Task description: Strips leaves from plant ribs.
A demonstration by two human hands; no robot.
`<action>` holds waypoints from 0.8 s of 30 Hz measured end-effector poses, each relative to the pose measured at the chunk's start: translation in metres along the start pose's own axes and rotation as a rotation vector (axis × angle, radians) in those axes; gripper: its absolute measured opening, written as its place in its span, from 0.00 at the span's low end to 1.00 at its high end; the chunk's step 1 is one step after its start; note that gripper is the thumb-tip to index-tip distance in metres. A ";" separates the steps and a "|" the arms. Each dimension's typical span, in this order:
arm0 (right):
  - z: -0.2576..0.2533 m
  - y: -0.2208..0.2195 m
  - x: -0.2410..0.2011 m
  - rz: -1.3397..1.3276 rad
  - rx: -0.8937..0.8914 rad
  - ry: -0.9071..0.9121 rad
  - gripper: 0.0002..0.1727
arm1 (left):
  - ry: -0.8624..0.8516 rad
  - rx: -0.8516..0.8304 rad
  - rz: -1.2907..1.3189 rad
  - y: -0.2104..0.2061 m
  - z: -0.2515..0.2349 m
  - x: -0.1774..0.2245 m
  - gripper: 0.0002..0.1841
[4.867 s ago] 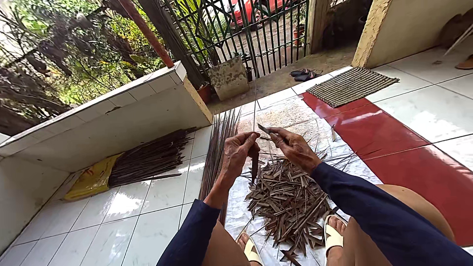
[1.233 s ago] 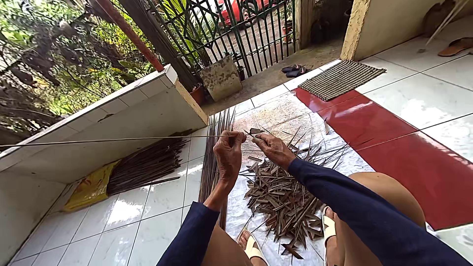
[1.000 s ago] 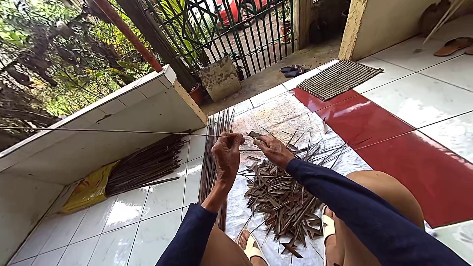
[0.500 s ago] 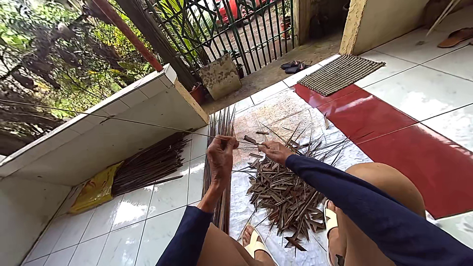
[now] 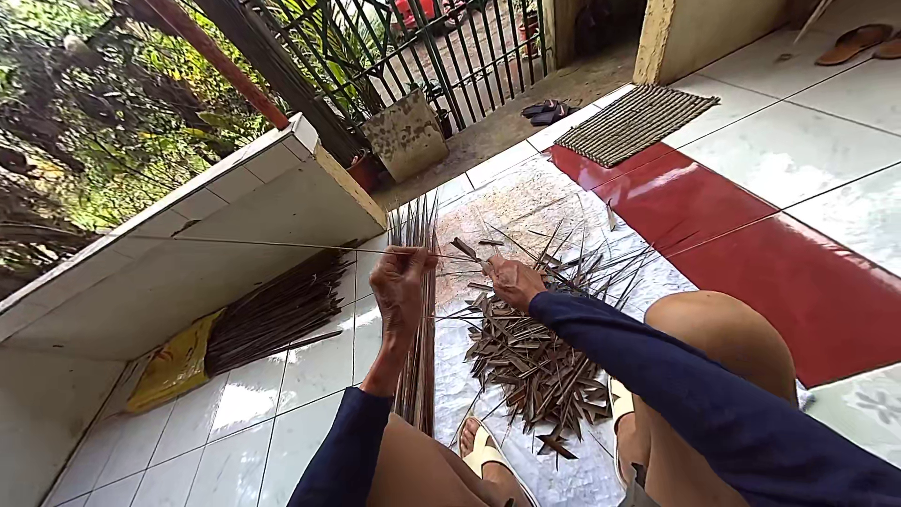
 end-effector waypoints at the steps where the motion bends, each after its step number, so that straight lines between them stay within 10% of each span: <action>1: -0.001 -0.009 -0.003 -0.064 -0.025 0.023 0.22 | 0.018 0.017 0.013 0.003 -0.001 -0.002 0.04; 8: 0.017 -0.036 0.006 -0.711 -0.180 -0.027 0.26 | 0.101 -0.058 0.077 0.005 0.003 -0.004 0.04; 24: 0.040 0.027 -0.058 -0.626 0.287 0.274 0.21 | -0.006 -0.026 -0.022 -0.009 0.011 0.012 0.04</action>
Point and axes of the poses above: each hand's wrist, its own z-axis away from the middle knuckle, its own y-axis out of the back of the hand, x = y × z, the point moved 9 cm from there along -z, towards the middle knuckle, and after that the axes turned 14 degrees about z, right-handed, at the moved point
